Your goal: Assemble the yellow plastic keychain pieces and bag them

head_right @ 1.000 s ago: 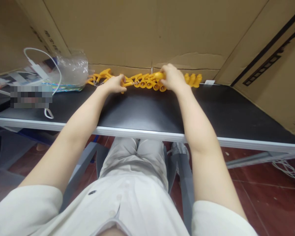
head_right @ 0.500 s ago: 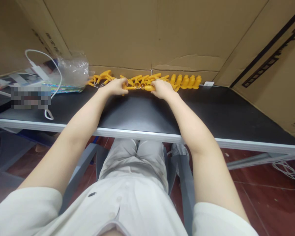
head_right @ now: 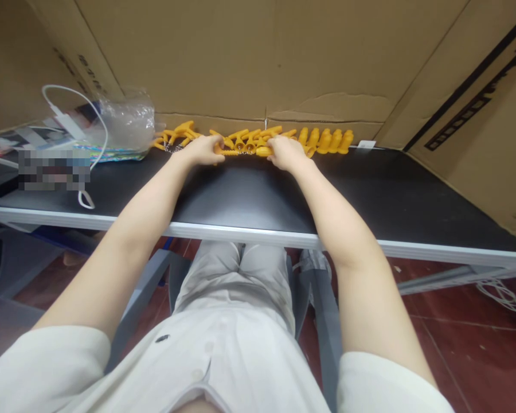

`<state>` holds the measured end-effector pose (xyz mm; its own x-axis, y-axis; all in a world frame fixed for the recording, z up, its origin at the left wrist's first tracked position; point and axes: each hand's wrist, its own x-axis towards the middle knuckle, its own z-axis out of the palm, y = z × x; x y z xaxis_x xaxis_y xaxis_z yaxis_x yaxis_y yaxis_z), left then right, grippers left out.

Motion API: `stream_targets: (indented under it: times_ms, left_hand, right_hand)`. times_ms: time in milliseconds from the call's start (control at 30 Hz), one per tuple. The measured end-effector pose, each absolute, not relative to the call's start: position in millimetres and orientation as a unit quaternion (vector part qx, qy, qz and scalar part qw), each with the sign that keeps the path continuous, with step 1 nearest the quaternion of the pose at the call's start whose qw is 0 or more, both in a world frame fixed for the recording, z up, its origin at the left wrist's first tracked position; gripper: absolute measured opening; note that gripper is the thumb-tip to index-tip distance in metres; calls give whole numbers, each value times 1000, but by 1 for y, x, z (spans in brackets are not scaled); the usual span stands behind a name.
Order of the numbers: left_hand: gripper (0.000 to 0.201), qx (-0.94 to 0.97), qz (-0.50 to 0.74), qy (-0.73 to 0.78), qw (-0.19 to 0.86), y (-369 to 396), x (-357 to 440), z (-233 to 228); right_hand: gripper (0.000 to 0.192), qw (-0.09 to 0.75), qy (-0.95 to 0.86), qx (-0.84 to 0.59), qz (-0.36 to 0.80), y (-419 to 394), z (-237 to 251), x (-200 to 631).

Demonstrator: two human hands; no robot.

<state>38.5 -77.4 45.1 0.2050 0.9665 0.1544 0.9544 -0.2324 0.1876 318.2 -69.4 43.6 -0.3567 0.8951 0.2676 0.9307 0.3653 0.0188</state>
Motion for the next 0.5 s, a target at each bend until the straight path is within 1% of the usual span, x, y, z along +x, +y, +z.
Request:
stream_targets:
  times_ms: [167, 333, 500]
  left_hand:
    - [64, 777, 130, 615, 27, -83, 42, 48]
    - [51, 792, 152, 591, 12, -86, 50, 47]
    - [60, 794, 149, 589, -6, -83, 56, 42]
  right_hand:
    - [46, 135, -838, -523, -80, -64, 38, 318]
    - [47, 174, -863, -468, -79, -57, 32, 317]
    - [49, 197, -867, -455, -49, -55, 32, 317]
